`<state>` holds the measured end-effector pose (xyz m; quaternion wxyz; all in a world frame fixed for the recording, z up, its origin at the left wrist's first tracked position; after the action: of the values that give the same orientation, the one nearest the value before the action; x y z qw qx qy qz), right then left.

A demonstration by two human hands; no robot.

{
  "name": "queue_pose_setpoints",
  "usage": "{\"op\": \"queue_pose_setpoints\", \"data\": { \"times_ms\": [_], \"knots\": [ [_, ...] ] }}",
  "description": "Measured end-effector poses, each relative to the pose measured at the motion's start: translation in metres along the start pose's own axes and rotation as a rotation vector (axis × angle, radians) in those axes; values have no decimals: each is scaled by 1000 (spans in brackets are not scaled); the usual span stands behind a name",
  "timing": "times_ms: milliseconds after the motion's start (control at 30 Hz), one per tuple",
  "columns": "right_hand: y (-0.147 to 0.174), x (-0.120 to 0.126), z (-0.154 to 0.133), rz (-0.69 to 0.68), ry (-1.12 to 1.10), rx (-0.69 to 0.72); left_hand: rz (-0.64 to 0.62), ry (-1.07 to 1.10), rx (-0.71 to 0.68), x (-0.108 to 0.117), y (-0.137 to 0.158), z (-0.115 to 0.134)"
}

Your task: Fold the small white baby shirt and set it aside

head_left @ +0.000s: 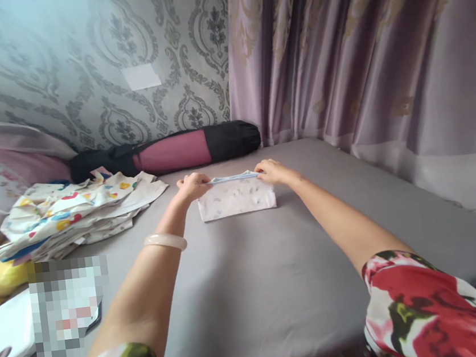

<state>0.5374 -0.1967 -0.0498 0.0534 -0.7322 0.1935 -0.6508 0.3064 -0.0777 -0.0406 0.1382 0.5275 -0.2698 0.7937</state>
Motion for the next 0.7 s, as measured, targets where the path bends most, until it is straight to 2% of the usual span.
{"op": "queue_pose_setpoints", "data": {
  "times_ms": [167, 300, 367, 533, 700],
  "knots": [
    [-3, 16, 2, 130, 10, 14, 147, 29, -10, 12, -7, 6],
    [-1, 16, 2, 343, 31, 47, 352, 34, -15, 13, -4, 11],
    [3, 12, 1, 422, 41, 88, 410, 42, -48, 10, 1, 12],
    [23, 2, -4, 452, 52, 181, 408, 41, -135, -4, 20, 9],
    [47, 3, -9, 462, 28, 242, 446, 41, -269, -10, 41, 1]
  ]
}}
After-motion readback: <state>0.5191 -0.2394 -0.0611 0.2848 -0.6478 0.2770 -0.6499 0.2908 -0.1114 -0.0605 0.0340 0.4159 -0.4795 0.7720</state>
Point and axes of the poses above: each hand's wrist, its own y-axis away from the middle knuckle, its own x-axis out of the back of the hand, z = x × y, the point moved 4 cm from there along -y, towards the middle knuckle, and after that the axes turned 15 degrees about z, right-handed, at the moved point
